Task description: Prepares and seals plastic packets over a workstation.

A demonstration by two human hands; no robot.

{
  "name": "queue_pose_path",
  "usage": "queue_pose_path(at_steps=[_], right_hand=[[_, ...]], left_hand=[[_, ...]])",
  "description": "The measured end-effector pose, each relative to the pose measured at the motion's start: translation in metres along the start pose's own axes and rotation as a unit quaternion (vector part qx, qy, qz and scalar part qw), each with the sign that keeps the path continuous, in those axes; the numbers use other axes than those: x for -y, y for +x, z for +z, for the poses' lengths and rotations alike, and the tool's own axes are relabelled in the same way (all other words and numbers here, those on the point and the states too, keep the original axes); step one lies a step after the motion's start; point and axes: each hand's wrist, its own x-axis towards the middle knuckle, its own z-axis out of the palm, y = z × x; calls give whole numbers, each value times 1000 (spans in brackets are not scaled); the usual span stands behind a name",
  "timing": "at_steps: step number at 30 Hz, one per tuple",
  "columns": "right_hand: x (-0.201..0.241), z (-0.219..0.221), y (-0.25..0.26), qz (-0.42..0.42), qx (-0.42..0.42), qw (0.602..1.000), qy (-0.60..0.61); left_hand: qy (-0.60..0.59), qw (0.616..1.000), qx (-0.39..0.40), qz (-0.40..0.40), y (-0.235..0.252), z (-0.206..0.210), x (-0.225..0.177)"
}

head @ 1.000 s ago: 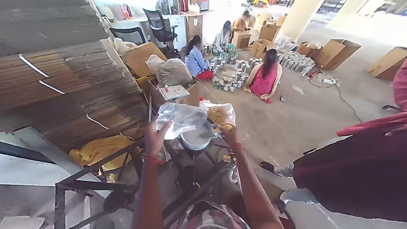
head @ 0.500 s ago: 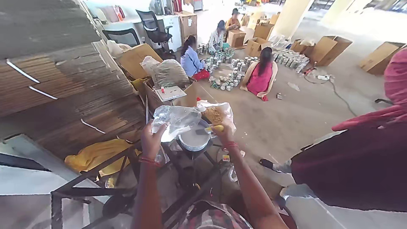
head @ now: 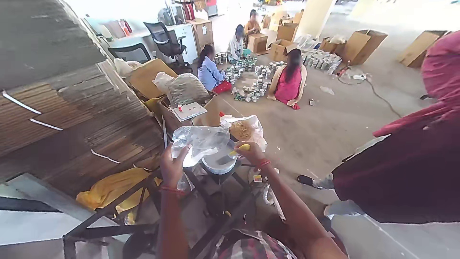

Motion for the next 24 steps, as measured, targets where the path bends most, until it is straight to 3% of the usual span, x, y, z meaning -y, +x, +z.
queue_pose_path(at_steps=[5, 11, 14, 17, 21, 24], right_hand=[[4, -10, 8, -12, -84, 992, -93], [-5, 3, 7, -53, 13, 998, -34], [0, -14, 4, -20, -42, 997, -64], [-6, -2, 10, -15, -107, 993, -49], [-8, 9, 4, -10, -33, 999, 21], [-3, -7, -2, 13, -61, 998, -6]], left_hand=[[18, 1000, -2, -8, 0, -2, -2], [18, 1000, -4, 11, 3, 0, -5], [5, 1000, 0, 1, 1, 0, -2], [19, 1000, 0, 6, 1, 1, -2], [42, 999, 3, 20, 5, 1, -1], [46, 999, 6, 11, 7, -2, 1]])
